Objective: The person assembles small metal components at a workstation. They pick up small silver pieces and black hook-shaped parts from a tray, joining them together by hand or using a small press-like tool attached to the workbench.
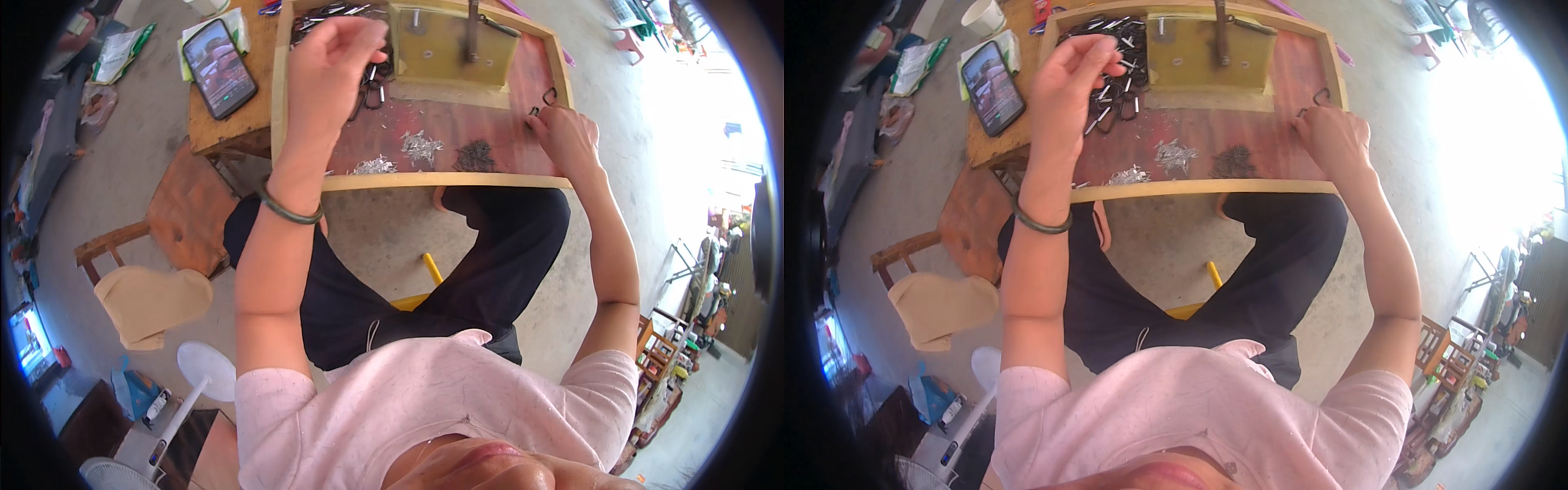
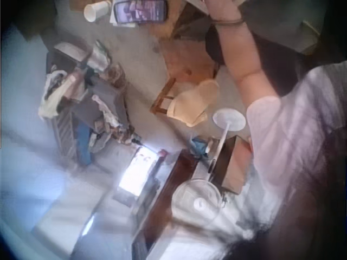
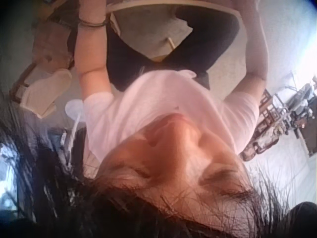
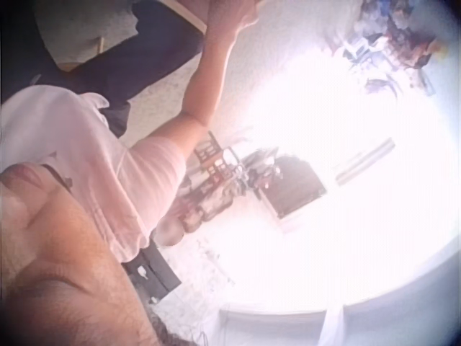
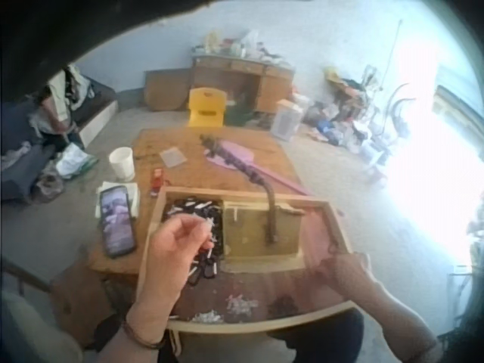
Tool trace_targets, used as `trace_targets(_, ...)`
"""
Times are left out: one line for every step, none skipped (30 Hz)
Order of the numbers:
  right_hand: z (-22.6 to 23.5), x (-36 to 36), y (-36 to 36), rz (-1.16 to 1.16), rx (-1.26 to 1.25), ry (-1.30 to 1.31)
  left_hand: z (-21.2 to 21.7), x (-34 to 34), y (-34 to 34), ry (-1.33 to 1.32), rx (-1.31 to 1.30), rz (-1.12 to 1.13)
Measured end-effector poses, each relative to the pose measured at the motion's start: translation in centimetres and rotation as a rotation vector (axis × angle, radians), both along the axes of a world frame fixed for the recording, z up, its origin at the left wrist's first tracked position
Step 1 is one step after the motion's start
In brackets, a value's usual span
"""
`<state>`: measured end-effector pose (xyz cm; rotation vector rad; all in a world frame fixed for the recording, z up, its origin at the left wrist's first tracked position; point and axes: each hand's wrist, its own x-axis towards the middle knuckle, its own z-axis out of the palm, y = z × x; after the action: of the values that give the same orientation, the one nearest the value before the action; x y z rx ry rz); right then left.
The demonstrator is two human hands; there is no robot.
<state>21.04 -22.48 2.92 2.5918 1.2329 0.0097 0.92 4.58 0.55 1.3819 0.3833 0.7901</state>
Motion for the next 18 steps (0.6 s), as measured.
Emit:
trace_targets(-0.4, 0.0, 0.0, -0.045, 0.027, -0.013, -0.1, 0.2, -0.3, 0.008, 0.005, 0.012)
trace_targets(-1.0, 0.0, -0.1, -0.094, 0.058, -0.017, -0.2, 0.6, -0.8, -0.008, 0.010, -0.023)
trace_targets(-1.6, 0.3, -0.2, -0.082, 0.071, -0.006, -0.1, 1.0, -1.0, -0.030, 0.017, -0.056)
trace_targets(-2.3, 0.7, -0.5, -0.075, 0.018, -0.070, -0.1, 1.1, -1.0, -0.013, 0.025, -0.083)
trace_targets(-2.6, 0.9, -0.5, -0.072, -0.043, -0.145, 0.1, 1.2, -1.2, -0.011, 0.029, -0.077)
trace_targets(-3.0, 1.0, -0.4, -0.068, -0.039, -0.142, 0.3, 1.4, -1.4, 0.025, 0.008, -0.090)
trace_targets(-3.3, 1.0, -0.4, -0.044, -0.041, -0.130, 0.4, 1.5, -1.4, 0.061, -0.012, -0.107)
trace_targets(-3.1, 1.1, -0.5, -0.025, -0.052, -0.128, 0.3, 1.6, -1.5, 0.003, -0.013, -0.122)
trace_targets(-2.8, 1.1, -0.8, -0.010, -0.063, -0.125, 0.2, 1.6, -1.4, -0.004, -0.016, -0.131)
trace_targets(-2.7, 1.1, -0.7, -0.020, -0.067, -0.132, 0.2, 1.4, -1.0, -0.018, -0.010, -0.124)
trace_targets(-2.2, 0.6, -0.2, -0.024, -0.048, -0.086, 0.1, 1.4, -1.0, -0.038, -0.011, -0.120)
trace_targets(-1.8, 0.3, 0.2, -0.025, -0.025, -0.037, 0.0, 1.5, -1.1, -0.047, -0.018, -0.131)
trace_targets(-1.2, 0.1, 0.1, -0.035, -0.032, -0.045, -0.2, 1.7, -1.2, -0.039, -0.005, -0.130)
trace_targets(-0.5, -0.2, 0.1, -0.074, 0.206, 0.192, -0.1, 1.6, -1.2, -0.023, 0.016, -0.120)
trace_targets(0.0, -0.3, 0.2, -0.109, 0.444, 0.430, 0.0, 1.6, -1.3, -0.007, 0.037, -0.108)
trace_targets(0.4, -0.1, 0.5, -0.087, 0.687, 0.822, -0.1, 2.0, -1.4, -0.013, 0.076, -0.163)
trace_targets(1.1, -0.3, 1.0, -0.089, 0.689, 0.823, 0.0, 2.1, -1.8, -0.011, 0.077, -0.166)
trace_targets(1.7, -1.0, 2.3, -0.040, 0.760, 1.003, 0.1, 2.1, -1.9, 0.125, 0.149, -0.252)
